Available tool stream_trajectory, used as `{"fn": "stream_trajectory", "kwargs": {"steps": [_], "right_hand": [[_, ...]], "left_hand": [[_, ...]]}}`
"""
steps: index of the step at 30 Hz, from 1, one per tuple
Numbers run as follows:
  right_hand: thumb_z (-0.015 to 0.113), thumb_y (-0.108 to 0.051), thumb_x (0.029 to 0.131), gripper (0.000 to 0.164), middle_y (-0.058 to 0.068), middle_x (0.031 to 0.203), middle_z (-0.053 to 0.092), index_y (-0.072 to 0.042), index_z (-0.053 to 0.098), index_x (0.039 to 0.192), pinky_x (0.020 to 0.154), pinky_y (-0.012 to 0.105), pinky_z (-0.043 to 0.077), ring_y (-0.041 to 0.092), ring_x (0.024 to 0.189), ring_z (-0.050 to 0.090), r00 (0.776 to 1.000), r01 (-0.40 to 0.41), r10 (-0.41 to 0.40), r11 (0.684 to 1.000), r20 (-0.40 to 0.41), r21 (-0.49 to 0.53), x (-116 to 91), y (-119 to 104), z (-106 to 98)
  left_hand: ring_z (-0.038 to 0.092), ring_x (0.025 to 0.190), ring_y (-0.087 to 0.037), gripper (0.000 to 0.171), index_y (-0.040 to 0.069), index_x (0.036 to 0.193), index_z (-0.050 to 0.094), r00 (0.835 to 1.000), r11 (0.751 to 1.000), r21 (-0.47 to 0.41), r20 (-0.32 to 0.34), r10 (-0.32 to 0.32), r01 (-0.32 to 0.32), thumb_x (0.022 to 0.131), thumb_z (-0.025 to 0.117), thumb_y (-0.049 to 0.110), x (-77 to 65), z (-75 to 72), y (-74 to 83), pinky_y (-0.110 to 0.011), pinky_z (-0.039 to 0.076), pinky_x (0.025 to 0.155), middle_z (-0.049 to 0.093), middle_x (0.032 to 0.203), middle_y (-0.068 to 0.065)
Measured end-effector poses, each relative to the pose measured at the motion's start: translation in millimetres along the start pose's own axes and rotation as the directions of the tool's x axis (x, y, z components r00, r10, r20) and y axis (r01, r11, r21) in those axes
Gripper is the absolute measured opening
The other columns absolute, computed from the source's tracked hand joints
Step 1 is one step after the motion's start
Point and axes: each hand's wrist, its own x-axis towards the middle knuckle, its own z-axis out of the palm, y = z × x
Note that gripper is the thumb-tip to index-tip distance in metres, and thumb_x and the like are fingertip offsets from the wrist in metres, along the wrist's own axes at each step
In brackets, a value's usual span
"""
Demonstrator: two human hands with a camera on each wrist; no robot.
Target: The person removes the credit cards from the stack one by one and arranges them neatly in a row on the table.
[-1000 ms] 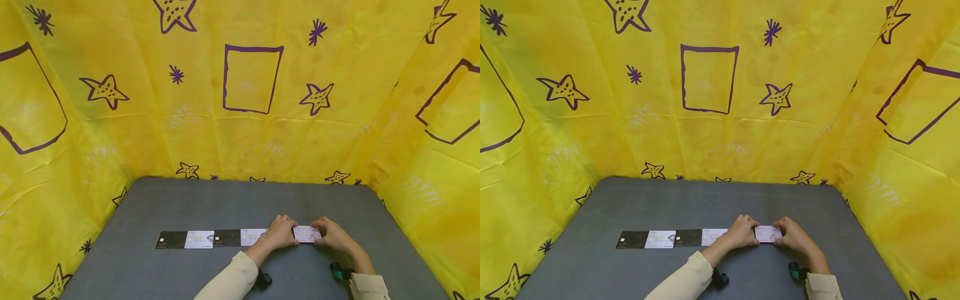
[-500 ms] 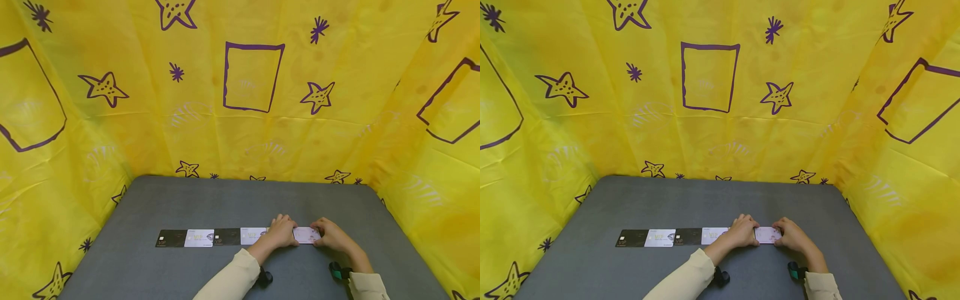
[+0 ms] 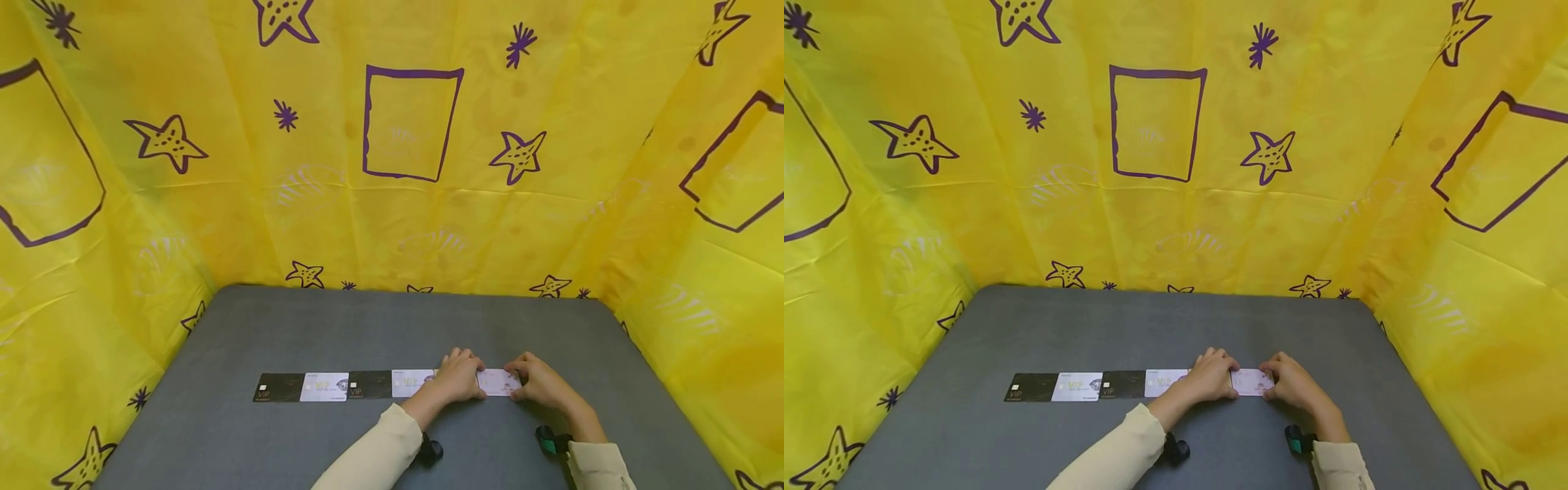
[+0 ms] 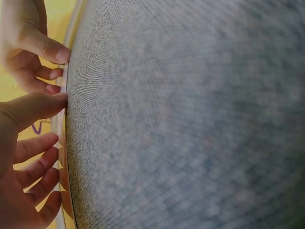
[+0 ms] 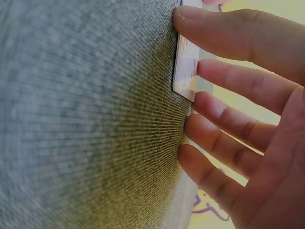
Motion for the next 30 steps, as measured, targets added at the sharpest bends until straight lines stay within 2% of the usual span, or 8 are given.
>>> {"fn": "stream_trajectory", "kwargs": {"steps": [17, 20, 21, 24, 30], "right_hand": [[0.085, -0.012, 0.068, 0.047, 0.007, 0.098, 0.054, -0.002, 0.07, 0.111, 0.07, 0.024, 0.039, 0.016, 0.084, 0.049, 1.0, -0.019, 0.019, 1.0, 0.013, 0.025, -2.7, 1.4, 1.8], [0.085, -0.014, 0.067, 0.046, 0.007, 0.096, 0.054, -0.002, 0.071, 0.11, 0.069, 0.024, 0.039, 0.015, 0.082, 0.049, 1.0, 0.02, -0.02, 0.999, -0.009, 0.038, -2.7, 4.7, 1.7], [0.085, -0.014, 0.067, 0.046, 0.008, 0.094, 0.054, -0.001, 0.07, 0.108, 0.068, 0.024, 0.039, 0.014, 0.08, 0.049, 0.998, 0.057, -0.057, 0.998, -0.024, 0.036, -3.0, 5.8, 1.9], [0.085, -0.016, 0.067, 0.045, 0.008, 0.093, 0.054, 0.0, 0.07, 0.107, 0.067, 0.024, 0.038, 0.014, 0.079, 0.049, 0.996, 0.083, -0.082, 0.996, -0.04, 0.043, -3.1, 6.9, 2.0], [0.079, -0.022, 0.078, 0.041, 0.007, 0.094, 0.056, 0.0, 0.069, 0.11, 0.064, 0.023, 0.038, 0.012, 0.076, 0.046, 1.0, -0.01, 0.011, 0.998, -0.023, 0.055, 0.2, 3.3, 1.2]], "left_hand": [[0.05, 0.096, -0.014, 0.048, 0.021, 0.112, 0.071, 0.999, 1.0, -0.015, 0.033, 0.028, -0.027, 0.071, 0.084, 0.041, -3.3, -1.4, -0.5, -0.024, 0.036, 0.073, 0.06, 0.102, 0.003], [0.05, 0.096, -0.014, 0.048, 0.021, 0.113, 0.071, 0.999, 0.999, -0.015, 0.035, 0.034, -0.033, 0.071, 0.083, 0.041, -3.5, -2.1, -0.6, -0.023, 0.035, 0.072, 0.06, 0.102, 0.003], [0.05, 0.096, -0.014, 0.048, 0.021, 0.113, 0.071, 0.999, 0.999, -0.016, 0.036, 0.037, -0.036, 0.071, 0.083, 0.041, -3.5, -2.3, -0.8, -0.023, 0.035, 0.072, 0.06, 0.102, 0.003], [0.05, 0.096, -0.014, 0.048, 0.021, 0.114, 0.071, 0.998, 0.999, -0.022, 0.034, 0.05, -0.049, 0.072, 0.083, 0.041, -3.2, -2.3, -2.5, -0.023, 0.035, 0.072, 0.06, 0.104, 0.003], [0.051, 0.096, -0.013, 0.047, 0.019, 0.115, 0.071, 0.996, 0.991, -0.099, 0.028, 0.088, -0.085, 0.073, 0.082, 0.038, -5.8, -9.2, -10.6, -0.023, 0.039, 0.078, 0.062, 0.105, 0.002]]}}
